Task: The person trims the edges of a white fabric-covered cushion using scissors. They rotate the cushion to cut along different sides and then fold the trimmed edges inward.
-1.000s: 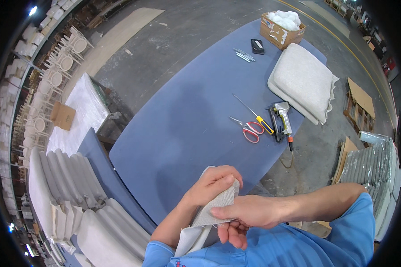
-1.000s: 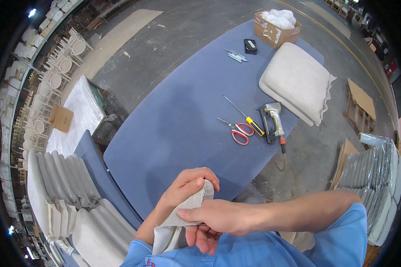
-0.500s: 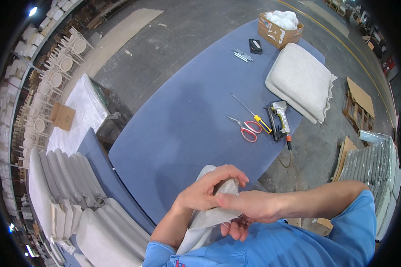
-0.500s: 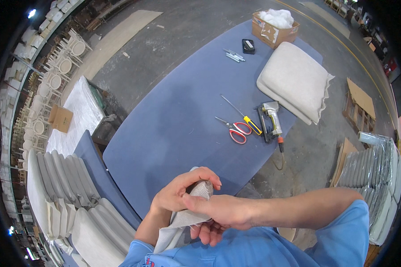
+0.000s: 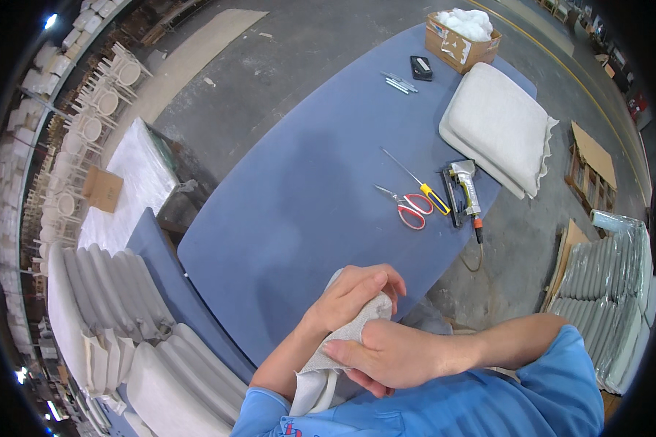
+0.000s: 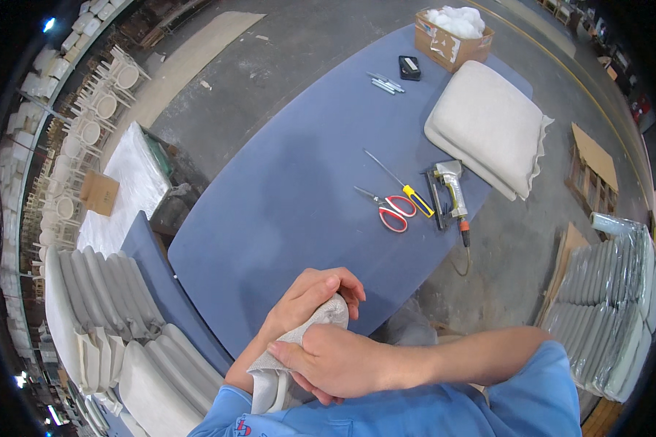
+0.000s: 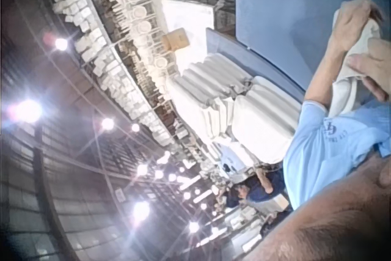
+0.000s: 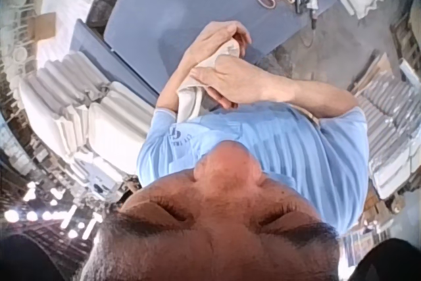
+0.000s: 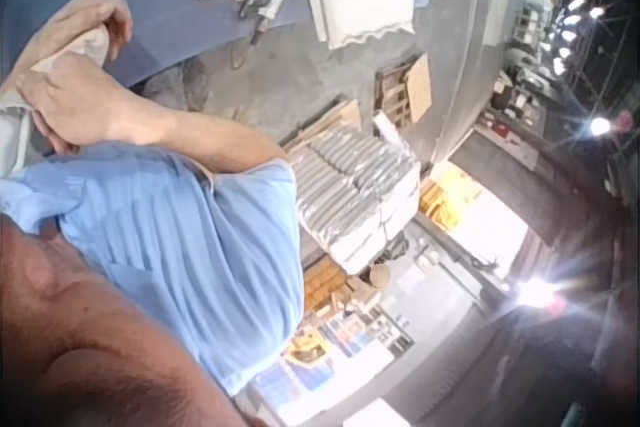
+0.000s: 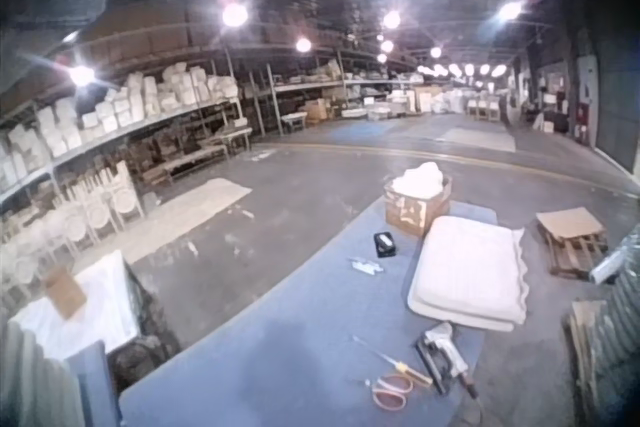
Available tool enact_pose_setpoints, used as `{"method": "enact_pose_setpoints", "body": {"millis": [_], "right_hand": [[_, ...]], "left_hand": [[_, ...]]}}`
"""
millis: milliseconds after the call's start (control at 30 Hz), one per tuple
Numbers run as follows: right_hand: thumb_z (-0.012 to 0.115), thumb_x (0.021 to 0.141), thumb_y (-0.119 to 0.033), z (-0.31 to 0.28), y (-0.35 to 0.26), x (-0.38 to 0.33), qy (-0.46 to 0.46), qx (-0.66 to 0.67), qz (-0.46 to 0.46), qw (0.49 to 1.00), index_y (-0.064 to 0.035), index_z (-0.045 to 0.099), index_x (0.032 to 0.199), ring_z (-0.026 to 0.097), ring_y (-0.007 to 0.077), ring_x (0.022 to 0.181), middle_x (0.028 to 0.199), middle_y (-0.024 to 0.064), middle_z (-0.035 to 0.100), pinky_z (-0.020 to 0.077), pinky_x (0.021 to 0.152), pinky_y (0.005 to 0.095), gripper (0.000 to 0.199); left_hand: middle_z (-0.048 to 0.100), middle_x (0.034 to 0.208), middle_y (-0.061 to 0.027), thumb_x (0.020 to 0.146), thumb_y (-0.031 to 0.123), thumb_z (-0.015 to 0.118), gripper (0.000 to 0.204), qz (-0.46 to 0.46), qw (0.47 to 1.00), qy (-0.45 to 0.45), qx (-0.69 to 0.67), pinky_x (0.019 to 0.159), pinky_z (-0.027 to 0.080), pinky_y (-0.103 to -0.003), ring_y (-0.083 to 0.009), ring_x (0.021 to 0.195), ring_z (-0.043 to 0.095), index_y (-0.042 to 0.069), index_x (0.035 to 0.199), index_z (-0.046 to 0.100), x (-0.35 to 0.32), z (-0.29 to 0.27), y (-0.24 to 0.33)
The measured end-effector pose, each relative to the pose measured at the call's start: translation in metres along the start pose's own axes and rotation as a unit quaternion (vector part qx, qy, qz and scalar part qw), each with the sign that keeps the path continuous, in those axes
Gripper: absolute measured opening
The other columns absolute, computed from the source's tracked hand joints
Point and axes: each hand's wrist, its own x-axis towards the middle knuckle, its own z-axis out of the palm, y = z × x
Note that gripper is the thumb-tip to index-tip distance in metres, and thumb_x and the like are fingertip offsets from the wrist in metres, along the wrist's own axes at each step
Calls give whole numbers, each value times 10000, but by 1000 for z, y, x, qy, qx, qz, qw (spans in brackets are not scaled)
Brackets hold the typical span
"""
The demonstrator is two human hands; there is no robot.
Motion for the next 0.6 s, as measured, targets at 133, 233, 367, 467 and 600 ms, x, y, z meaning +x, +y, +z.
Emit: {"method": "enact_pose_setpoints", "body": {"millis": [133,233,367,467,600], "right_hand": [[339,1116,-422,3,-9,1,14,-14,8,1000,1,598,597,574,183,450,492,73,564,486,488,320,718],[338,1116,-413,7,-15,1,28,-34,2,999,9,615,572,582,198,461,489,78,568,500,516,341,742],[346,1117,-404,9,-2,6,34,-64,-55,996,9,623,564,603,234,495,490,104,572,515,557,376,744],[369,1116,-392,11,10,12,53,-83,-132,986,18,628,582,617,288,519,500,138,576,517,568,407,721],[403,1109,-378,21,24,24,117,-102,-245,957,34,644,619,620,372,546,536,189,594,512,572,444,683]], "left_hand": [[704,833,-115,1101,432,379,545,31,999,7,5,731,524,-345,-205,794,675,-5,1000,689,-4,3,-2],[700,831,-120,1096,415,388,542,90,995,11,44,733,525,-348,-219,790,675,-12,954,691,-4,1,5],[695,827,-125,1090,396,392,530,92,995,8,32,730,524,-357,-243,773,672,-14,934,689,-6,-2,4],[691,815,-123,1086,392,387,529,87,995,14,41,720,521,-363,-251,755,667,-13,920,685,-8,-5,4],[683,785,-119,1083,406,373,550,104,992,12,67,700,514,-362,-249,734,664,-14,888,671,-7,-6,8]]}}
